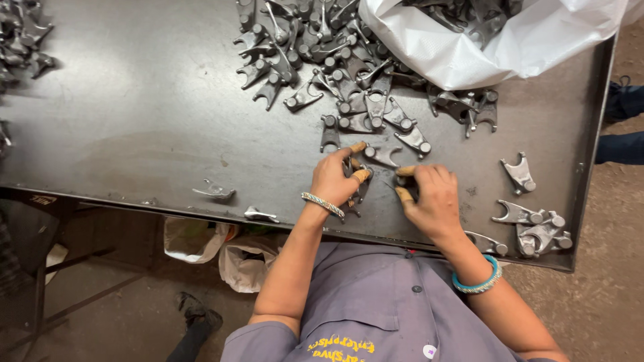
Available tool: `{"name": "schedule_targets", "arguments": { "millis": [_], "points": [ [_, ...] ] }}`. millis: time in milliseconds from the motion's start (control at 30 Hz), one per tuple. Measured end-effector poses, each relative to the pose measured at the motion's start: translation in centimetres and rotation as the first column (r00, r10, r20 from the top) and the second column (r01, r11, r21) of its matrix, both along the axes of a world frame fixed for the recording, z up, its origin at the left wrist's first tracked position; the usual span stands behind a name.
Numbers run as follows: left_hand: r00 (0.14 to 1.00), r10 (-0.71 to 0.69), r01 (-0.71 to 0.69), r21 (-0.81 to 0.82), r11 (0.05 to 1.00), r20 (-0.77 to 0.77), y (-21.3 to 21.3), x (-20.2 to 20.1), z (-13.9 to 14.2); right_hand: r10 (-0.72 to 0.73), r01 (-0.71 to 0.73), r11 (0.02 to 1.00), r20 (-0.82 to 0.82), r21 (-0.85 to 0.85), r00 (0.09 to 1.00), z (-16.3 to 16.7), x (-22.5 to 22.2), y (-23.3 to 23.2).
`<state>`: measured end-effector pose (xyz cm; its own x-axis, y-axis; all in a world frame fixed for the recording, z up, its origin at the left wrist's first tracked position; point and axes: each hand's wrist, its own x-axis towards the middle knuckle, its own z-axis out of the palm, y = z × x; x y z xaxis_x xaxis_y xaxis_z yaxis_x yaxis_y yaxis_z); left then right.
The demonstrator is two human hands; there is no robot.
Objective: The person stands at a metal table and inspects small metal castings one at a time, picking each part from a pile, turning it over in both hands to view its surfaces, and setting it back down or aside. The person continues this handling across the pile of parts next to a white sack.
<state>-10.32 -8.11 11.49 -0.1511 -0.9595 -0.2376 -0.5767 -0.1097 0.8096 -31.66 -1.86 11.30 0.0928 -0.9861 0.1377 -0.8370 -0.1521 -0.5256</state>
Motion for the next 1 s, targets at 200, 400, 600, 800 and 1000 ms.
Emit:
{"name": "schedule_targets", "arguments": {
  "millis": [200, 400, 600, 800, 1000],
  "points": [
    [0.996, -0.044, 0.058, 0.174, 0.983, -0.079, 0.9, -2.3, -0.1, -0.388, -0.134, 0.907, 0.916, 0.4, 0.107, -2.8, -5.2, 1.9],
    [0.941, -0.028, 0.032, 0.008, 0.999, -0.337, 1.7, -3.5, -2.1, -0.518, -0.306, 0.847, 0.804, 0.434, -0.292, -5.0, -7.9, 2.9],
    [0.845, 0.108, -0.075, 0.084, 0.994, -0.524, 3.1, -3.3, -1.2, -0.54, -0.333, 0.832, 0.787, 0.444, -0.298, -5.8, -8.4, 2.9],
    [0.648, 0.318, -0.012, 0.407, 0.913, -0.693, 4.0, -3.5, -0.7, -0.532, -0.305, 0.837, 0.807, 0.455, -0.256, -5.9, -8.1, 2.7],
    [0.522, 0.238, 0.123, 0.349, 0.929, -0.819, 5.5, -4.7, -6.4, -0.518, -0.261, 0.841, 0.845, 0.474, -0.132, -3.1, -6.7, 2.5]
  ]
}}
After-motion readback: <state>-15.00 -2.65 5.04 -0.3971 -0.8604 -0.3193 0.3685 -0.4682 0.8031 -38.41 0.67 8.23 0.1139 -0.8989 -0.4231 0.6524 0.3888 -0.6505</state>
